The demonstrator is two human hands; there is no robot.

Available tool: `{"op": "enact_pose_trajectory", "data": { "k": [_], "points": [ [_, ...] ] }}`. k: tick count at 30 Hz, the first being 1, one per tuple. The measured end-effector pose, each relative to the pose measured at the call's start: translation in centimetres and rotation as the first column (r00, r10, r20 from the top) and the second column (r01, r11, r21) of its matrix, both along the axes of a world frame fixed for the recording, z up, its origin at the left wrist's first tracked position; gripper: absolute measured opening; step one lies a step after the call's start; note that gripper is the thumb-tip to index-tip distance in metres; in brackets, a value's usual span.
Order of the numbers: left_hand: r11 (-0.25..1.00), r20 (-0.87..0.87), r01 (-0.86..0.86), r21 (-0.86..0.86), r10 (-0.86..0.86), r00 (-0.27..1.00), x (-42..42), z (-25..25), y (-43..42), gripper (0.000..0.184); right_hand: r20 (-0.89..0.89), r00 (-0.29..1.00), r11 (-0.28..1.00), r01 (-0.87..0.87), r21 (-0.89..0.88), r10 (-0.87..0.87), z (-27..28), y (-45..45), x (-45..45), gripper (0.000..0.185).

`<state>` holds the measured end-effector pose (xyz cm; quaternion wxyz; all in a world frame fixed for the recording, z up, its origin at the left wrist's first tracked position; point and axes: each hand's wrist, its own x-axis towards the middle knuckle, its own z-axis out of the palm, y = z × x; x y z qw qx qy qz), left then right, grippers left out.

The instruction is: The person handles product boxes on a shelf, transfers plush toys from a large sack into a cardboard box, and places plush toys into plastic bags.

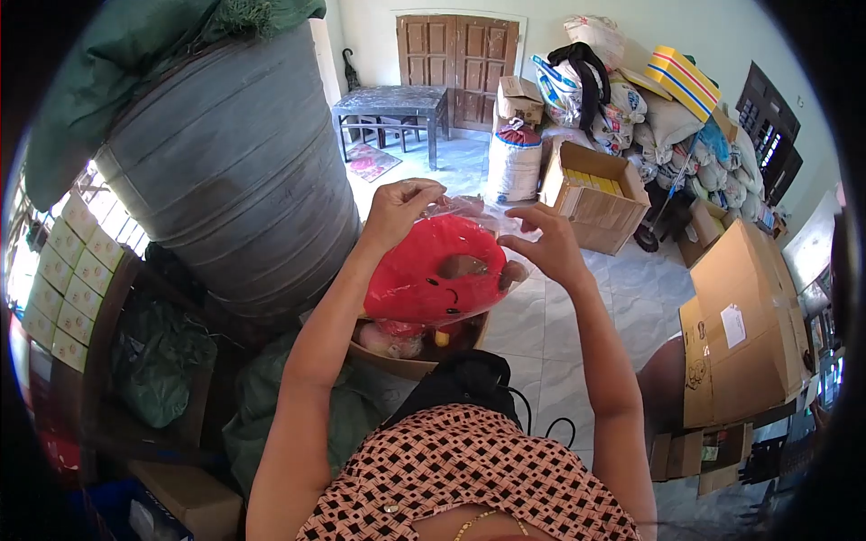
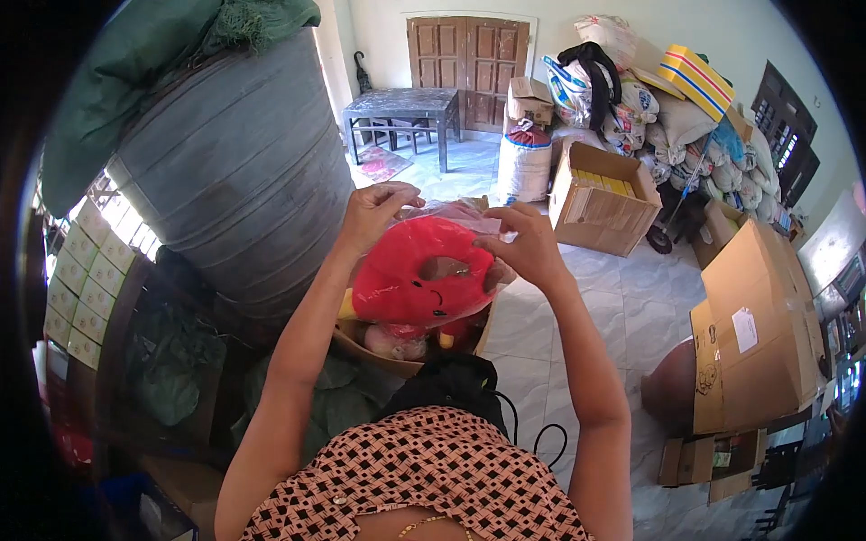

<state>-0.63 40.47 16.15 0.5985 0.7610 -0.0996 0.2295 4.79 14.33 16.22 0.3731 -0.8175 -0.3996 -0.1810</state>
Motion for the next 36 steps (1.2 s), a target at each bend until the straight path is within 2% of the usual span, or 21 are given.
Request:
{"op": "enact_pose_trajectory", "data": {
  "k": [1, 4, 5, 9, 12, 15, 17, 19, 22, 24, 27, 30, 33, 36],
  "points": [
    [1.0, 0.002, 0.012, -0.017, -0.012, 1.0, 0.0, -0.1, 0.1, 0.017, 0.05, 0.998, 0.999, -0.035, -0.015, 0.036, 0.4, 0.0, 0.1, 0.037],
    [0.998, 0.009, 0.048, -0.04, -0.048, 0.999, -0.1, -0.1, 0.4, 0.017, 0.135, 0.991, 0.999, 0.003, 0.054, -0.01, 2.1, 1.0, 0.2, 0.041],
    [0.998, 0.011, 0.06, -0.029, -0.06, 0.998, -0.2, -0.1, 0.4, 0.016, 0.066, 0.998, 0.996, -0.027, 0.082, 0.022, 2.6, 1.4, 0.2, 0.041],
    [0.996, 0.013, 0.084, 0.0, -0.084, 0.996, -0.2, 0.0, 0.1, 0.016, 0.004, 0.993, 0.984, -0.118, 0.136, 0.118, 3.1, 3.2, 0.9, 0.04],
    [0.996, -0.009, 0.09, 0.015, -0.09, 0.996, 0.2, 0.0, -0.1, 0.018, -0.019, 0.98, 0.978, -0.197, 0.062, 0.199, 4.2, 4.4, 0.7, 0.037],
    [0.998, -0.101, 0.037, 0.041, -0.033, 0.994, 0.2, 0.4, -0.7, 0.018, -0.173, 0.97, 0.983, -0.156, 0.099, 0.172, 3.7, 5.8, 0.0, 0.029],
    [1.0, -0.077, 0.018, 0.016, -0.016, 0.997, 0.3, 0.5, -1.0, 0.017, 0.079, 0.99, 0.988, -0.12, 0.093, 0.113, 2.8, 6.6, -0.3, 0.026],
    [1.0, -0.079, -0.011, -0.012, 0.01, 0.997, 0.2, 0.6, -0.9, 0.017, 0.324, 0.944, 0.994, -0.093, 0.061, 0.068, 1.7, 7.1, -0.8, 0.027],
    [0.997, -0.105, -0.017, -0.077, 0.009, 0.994, 0.4, 0.8, -1.6, 0.016, 0.398, 0.902, 0.986, -0.14, -0.09, 0.165, 1.5, 7.0, -2.4, 0.033],
    [0.99, -0.098, 0.019, -0.14, -0.033, 0.995, 0.5, 0.8, -2.0, 0.017, 0.442, 0.884, 0.988, -0.144, -0.06, 0.156, 0.5, 7.4, -2.1, 0.037],
    [0.988, -0.091, 0.098, -0.118, -0.109, 0.99, -0.7, 2.2, -2.3, 0.02, 0.473, 0.866, 0.986, -0.16, -0.041, 0.16, 0.3, 7.1, -1.9, 0.04],
    [0.962, -0.101, 0.185, -0.201, -0.208, 0.973, 1.0, 0.4, -1.0, 0.024, 0.497, 0.857, 0.989, -0.145, -0.024, 0.137, 0.1, 7.2, -1.7, 0.049],
    [0.922, -0.099, 0.195, -0.334, -0.241, 0.966, 0.9, 0.5, -1.3, 0.026, 0.463, 0.881, 0.995, -0.073, -0.071, 0.097, -0.5, 7.3, -1.5, 0.051],
    [0.979, -0.151, 0.128, -0.159, -0.152, 0.977, 1.3, -0.4, -1.1, 0.027, 0.436, 0.896, 0.996, -0.077, -0.043, 0.088, -1.8, 7.5, -1.6, 0.05]
  ]
}}
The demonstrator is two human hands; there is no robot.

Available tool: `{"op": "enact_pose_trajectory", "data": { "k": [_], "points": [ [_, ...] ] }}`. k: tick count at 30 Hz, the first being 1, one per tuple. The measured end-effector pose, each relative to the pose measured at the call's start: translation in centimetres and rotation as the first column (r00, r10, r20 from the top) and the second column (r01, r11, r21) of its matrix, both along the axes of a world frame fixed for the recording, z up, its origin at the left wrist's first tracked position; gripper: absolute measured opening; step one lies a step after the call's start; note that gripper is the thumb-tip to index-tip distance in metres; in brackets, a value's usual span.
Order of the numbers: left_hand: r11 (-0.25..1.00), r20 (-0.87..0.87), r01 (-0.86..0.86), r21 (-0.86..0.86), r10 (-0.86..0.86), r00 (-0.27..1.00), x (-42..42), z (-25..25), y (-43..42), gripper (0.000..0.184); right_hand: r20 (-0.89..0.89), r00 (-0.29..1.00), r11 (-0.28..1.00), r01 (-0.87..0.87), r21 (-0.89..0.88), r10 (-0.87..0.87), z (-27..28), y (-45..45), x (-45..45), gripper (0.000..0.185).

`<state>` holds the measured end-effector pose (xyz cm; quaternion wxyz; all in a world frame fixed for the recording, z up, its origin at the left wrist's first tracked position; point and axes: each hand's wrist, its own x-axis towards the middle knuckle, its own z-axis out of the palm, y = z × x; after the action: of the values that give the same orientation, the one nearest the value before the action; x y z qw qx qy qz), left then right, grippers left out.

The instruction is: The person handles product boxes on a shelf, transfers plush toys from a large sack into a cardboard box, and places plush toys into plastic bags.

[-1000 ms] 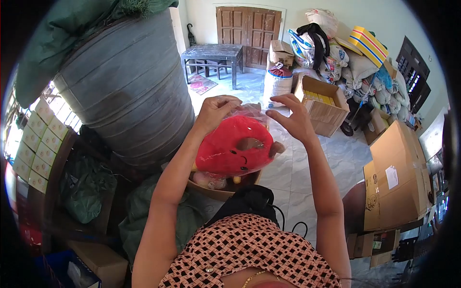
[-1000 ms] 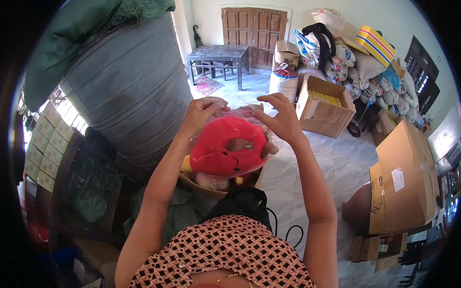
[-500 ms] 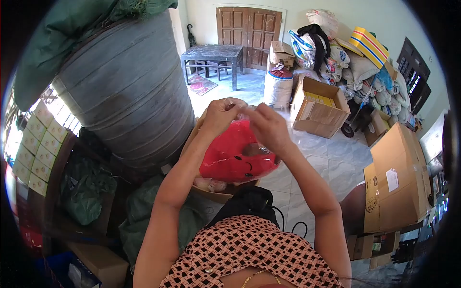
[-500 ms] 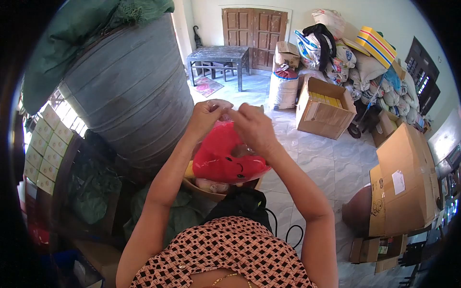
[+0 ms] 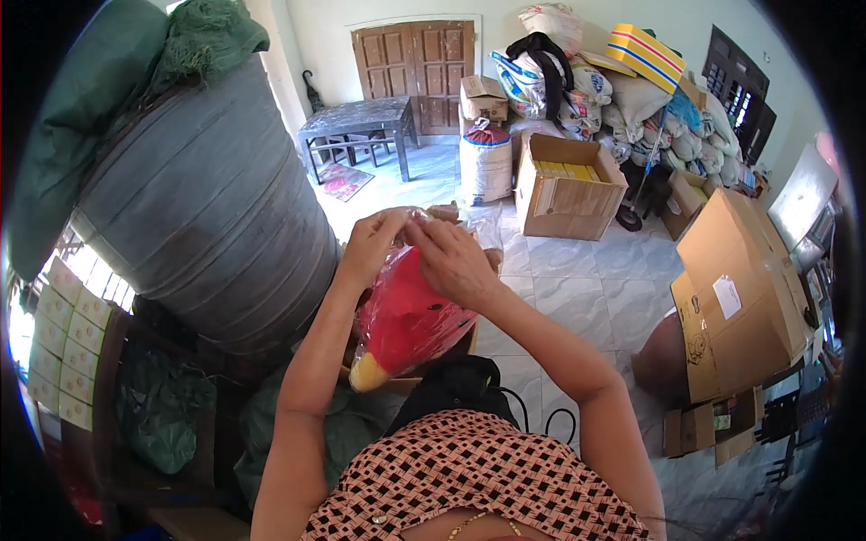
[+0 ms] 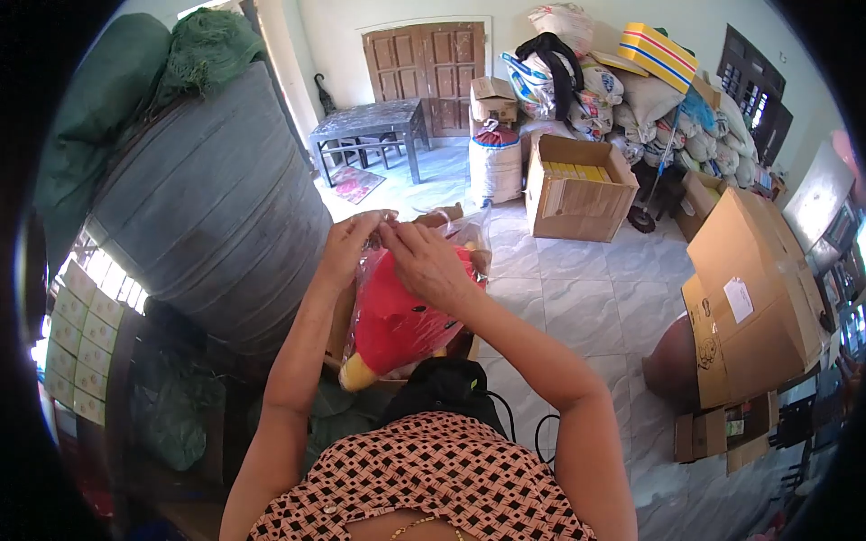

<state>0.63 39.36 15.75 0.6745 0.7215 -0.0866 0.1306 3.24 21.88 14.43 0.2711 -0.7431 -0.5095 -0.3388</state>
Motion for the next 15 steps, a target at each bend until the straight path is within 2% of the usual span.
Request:
{"op": "enact_pose_trajectory", "data": {
  "k": [3, 6, 7, 10, 11, 12, 13, 14, 15],
  "points": [
    [0.988, 0.028, -0.108, 0.109, 0.105, 0.994, -0.1, -0.6, -0.9, 0.031, -0.014, 0.999, 0.999, -0.038, 0.007, 0.039, -0.8, -0.5, -0.3, 0.052],
    [0.989, 0.055, -0.149, 0.015, 0.148, 0.987, 1.8, -3.6, 0.5, 0.031, -0.095, 0.989, 0.988, -0.119, -0.098, 0.11, -1.0, -2.3, 1.0, 0.056],
    [0.98, -0.026, -0.185, -0.068, 0.183, 0.983, 1.7, -3.5, 0.5, 0.028, -0.137, 0.987, 0.993, -0.093, -0.069, 0.083, -0.7, -2.8, 1.5, 0.059],
    [0.933, -0.093, -0.178, -0.313, 0.156, 0.983, 1.5, -2.9, 0.6, 0.025, -0.227, 0.974, 1.0, 0.009, -0.018, -0.013, 0.5, -3.9, 2.5, 0.074],
    [0.925, -0.108, -0.224, -0.306, 0.2, 0.974, 1.6, -2.7, 0.6, 0.023, -0.224, 0.973, 0.998, 0.056, -0.025, -0.06, 1.3, -4.0, 2.5, 0.081],
    [0.926, -0.087, -0.189, -0.326, 0.169, 0.982, 1.6, -2.5, 0.5, 0.023, -0.223, 0.969, 0.994, 0.105, -0.034, -0.11, 1.7, -4.2, 2.4, 0.088],
    [0.926, -0.058, -0.148, -0.347, 0.136, 0.989, 1.7, -2.3, 0.3, 0.022, -0.248, 0.942, 0.961, 0.172, -0.217, -0.224, 0.2, -4.1, 3.4, 0.108],
    [0.925, -0.032, -0.105, -0.364, 0.101, 0.994, 1.7, -2.1, 0.1, 0.022, -0.279, 0.929, 0.943, 0.16, -0.292, -0.244, -1.1, -3.8, 3.9, 0.109],
    [0.955, 0.026, -0.071, -0.288, 0.082, 0.996, 1.7, -1.9, 0.0, 0.022, -0.311, 0.913, 0.921, 0.142, -0.364, -0.263, -2.4, -3.4, 4.0, 0.11]
  ]
}}
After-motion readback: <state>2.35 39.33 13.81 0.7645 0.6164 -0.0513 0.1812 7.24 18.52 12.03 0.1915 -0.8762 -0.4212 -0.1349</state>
